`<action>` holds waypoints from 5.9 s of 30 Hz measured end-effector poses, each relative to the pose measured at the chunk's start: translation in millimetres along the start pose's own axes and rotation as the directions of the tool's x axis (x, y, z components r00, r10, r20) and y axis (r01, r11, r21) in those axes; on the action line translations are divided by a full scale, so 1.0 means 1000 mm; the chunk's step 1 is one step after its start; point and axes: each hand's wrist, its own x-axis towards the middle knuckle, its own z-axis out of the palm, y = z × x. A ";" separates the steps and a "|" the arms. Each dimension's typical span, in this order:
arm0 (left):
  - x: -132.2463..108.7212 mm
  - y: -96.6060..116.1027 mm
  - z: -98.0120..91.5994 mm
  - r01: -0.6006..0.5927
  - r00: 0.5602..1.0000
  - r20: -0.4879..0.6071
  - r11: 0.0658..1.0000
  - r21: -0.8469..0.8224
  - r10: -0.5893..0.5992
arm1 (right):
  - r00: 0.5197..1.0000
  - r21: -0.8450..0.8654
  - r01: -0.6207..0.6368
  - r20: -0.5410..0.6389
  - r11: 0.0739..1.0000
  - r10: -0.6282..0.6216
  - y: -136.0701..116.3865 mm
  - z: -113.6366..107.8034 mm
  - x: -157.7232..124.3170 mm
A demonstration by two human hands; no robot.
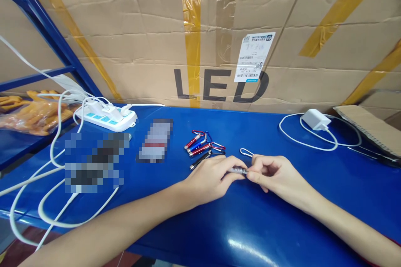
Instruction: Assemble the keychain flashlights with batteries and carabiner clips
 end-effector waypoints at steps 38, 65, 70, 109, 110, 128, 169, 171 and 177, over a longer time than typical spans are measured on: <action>0.008 0.005 0.005 0.251 0.961 0.195 0.915 -0.314 -0.197 | 0.554 -0.555 0.754 0.247 0.353 -0.795 0.011 -0.030 -0.004; 0.000 0.004 0.003 0.056 0.979 0.201 0.986 -0.154 -0.024 | 0.619 -0.479 0.742 0.220 0.469 -0.754 0.019 -0.024 -0.003; 0.000 0.003 0.004 -0.031 0.993 0.107 0.996 -0.082 0.039 | 0.663 -0.454 0.708 0.166 0.541 -0.730 0.017 -0.020 -0.004; -0.001 0.013 0.006 0.086 0.996 0.017 0.990 -0.109 -0.085 | 0.966 0.062 0.256 -0.044 0.965 -0.254 0.000 -0.010 -0.006; -0.001 0.013 0.006 0.096 0.995 0.018 0.990 -0.108 -0.094 | 0.964 0.056 0.265 -0.046 0.963 -0.263 0.000 -0.011 -0.006; -0.001 0.009 0.007 0.071 0.997 -0.006 0.996 -0.061 -0.072 | 0.937 0.062 0.336 -0.128 0.940 -0.326 0.000 -0.013 -0.006; 0.000 0.010 0.006 0.085 0.995 -0.059 0.996 0.023 -0.084 | 0.884 -0.150 0.430 -0.133 0.890 -0.449 -0.003 -0.014 -0.008; -0.001 0.010 0.006 0.085 0.995 -0.060 0.996 0.026 -0.083 | 0.889 -0.156 0.421 -0.125 0.894 -0.441 -0.003 -0.014 -0.008; -0.001 0.010 0.006 0.091 0.996 -0.020 0.996 0.023 -0.091 | 0.944 -0.075 0.317 -0.071 0.946 -0.322 -0.004 -0.016 -0.005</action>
